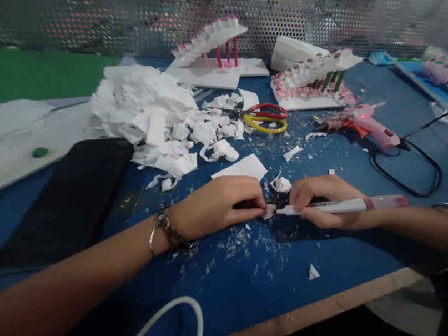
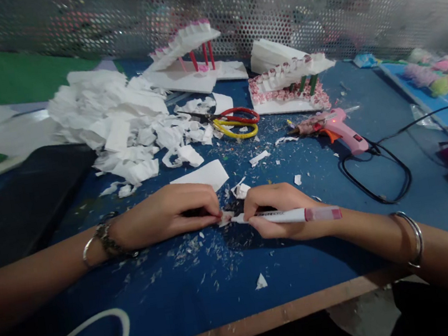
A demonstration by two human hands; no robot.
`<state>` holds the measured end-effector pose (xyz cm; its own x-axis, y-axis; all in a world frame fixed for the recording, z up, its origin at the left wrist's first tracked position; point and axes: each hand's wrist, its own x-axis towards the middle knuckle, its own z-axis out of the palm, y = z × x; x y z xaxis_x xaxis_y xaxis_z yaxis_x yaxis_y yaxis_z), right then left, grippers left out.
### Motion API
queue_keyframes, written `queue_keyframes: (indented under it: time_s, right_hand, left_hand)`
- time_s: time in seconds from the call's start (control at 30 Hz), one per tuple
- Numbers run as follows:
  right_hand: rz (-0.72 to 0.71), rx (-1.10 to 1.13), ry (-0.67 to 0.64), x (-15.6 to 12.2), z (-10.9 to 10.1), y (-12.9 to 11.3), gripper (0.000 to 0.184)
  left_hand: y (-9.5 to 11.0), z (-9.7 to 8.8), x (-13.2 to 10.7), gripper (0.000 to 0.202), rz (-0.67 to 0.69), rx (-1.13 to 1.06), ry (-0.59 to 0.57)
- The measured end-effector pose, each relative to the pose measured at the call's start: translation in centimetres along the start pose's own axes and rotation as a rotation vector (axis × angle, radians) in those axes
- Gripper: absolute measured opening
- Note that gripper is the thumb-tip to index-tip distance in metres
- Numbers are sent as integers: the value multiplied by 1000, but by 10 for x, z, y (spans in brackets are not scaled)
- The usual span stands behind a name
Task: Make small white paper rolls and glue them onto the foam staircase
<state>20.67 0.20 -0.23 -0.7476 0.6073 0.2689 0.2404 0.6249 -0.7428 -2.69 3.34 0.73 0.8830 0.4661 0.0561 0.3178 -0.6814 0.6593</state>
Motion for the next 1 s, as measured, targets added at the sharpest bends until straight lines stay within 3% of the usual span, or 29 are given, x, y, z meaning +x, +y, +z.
queue_keyframes:
  time_s: [1.0]
  right_hand:
    - [-91,-46,-35,1,1,-6,5]
  left_hand:
    - [-2,1,0,13,-6,-11,7]
